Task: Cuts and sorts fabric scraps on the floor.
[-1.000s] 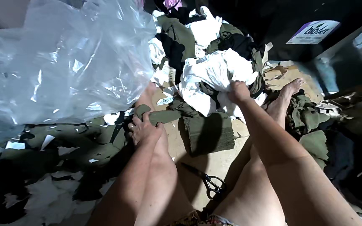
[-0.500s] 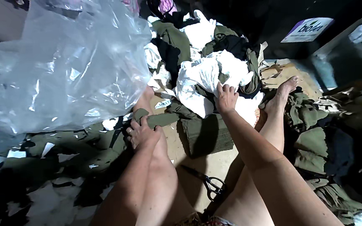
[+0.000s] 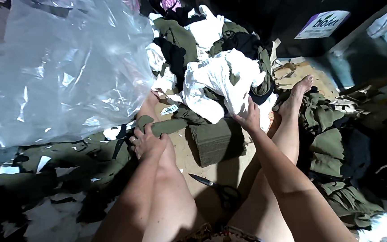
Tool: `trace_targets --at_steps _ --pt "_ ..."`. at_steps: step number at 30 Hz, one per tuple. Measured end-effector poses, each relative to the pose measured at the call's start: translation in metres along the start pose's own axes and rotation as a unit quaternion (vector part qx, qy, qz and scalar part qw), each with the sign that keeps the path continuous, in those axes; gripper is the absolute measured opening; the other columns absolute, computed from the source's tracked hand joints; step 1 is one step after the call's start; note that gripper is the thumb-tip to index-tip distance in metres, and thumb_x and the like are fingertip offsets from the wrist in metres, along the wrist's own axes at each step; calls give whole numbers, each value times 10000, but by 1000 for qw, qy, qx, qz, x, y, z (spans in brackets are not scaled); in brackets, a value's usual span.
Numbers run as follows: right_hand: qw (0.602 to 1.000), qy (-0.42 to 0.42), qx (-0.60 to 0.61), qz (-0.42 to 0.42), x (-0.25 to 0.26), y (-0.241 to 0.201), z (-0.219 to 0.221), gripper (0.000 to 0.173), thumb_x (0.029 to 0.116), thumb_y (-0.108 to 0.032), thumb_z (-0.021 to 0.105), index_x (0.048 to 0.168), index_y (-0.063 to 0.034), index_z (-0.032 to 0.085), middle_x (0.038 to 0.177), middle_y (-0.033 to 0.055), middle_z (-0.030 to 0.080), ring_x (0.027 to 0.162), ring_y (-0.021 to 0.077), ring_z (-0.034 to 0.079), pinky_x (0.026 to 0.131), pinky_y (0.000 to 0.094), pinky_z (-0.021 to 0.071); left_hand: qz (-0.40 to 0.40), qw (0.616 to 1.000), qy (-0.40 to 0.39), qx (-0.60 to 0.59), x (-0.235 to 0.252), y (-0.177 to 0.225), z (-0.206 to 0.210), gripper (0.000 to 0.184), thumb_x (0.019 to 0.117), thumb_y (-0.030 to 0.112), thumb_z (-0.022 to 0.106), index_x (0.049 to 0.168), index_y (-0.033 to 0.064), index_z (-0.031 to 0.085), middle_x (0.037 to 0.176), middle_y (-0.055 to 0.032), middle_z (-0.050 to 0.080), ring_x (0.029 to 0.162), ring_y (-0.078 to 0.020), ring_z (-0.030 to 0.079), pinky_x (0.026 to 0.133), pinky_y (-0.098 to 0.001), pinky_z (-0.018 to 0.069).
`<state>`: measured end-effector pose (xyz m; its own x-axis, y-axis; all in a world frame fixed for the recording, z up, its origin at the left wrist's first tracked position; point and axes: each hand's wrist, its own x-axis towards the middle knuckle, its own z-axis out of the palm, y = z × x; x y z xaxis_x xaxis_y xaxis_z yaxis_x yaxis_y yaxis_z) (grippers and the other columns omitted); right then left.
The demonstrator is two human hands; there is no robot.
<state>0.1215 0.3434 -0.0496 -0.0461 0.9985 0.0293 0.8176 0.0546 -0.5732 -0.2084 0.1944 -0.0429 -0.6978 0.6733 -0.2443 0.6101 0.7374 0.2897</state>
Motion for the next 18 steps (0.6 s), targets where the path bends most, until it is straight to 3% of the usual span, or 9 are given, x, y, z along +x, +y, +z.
trace_targets --at_steps 5,9,12,15,18 --pt "999 -6 6 50 -14 30 -2 968 812 -468 829 1557 -33 390 1523 296 415 1353 502 445 1069 636 414 4 1000 8 7 3 -2 4 630 919 440 716 1472 223 507 1605 -260 288 1406 -557 336 985 -735 396" --pt "1000 -3 13 4 -8 0 -8 795 871 -330 769 1518 -5 442 1488 299 457 1355 477 465 1090 598 421 25 1000 14 6 3 -7 7 661 923 453 698 1496 206 479 1597 -308 278 1414 -598 300 998 -787 346" --pt "996 4 81 -23 6 -17 -30 676 905 -208 722 1498 -4 471 1465 289 488 1337 438 496 1090 559 433 -7 1000 -15 7 -18 13 -16 636 955 388 678 1509 165 459 1592 -318 280 1437 -570 288 1047 -754 331" --pt "977 -35 205 42 10 7 -56 559 992 -151 636 1495 4 448 1362 237 593 1194 317 622 1004 464 514 -40 996 -82 -1 -42 41 -49 628 1014 317 626 1560 116 389 1611 -325 243 1478 -530 258 1128 -682 290" --pt "958 -41 243 146 -13 68 -60 425 1030 -168 583 1411 10 527 1250 222 648 1032 288 691 888 458 581 23 999 24 -25 -8 -4 -7 618 921 415 711 1463 193 515 1566 -294 339 1396 -558 357 1011 -740 380"
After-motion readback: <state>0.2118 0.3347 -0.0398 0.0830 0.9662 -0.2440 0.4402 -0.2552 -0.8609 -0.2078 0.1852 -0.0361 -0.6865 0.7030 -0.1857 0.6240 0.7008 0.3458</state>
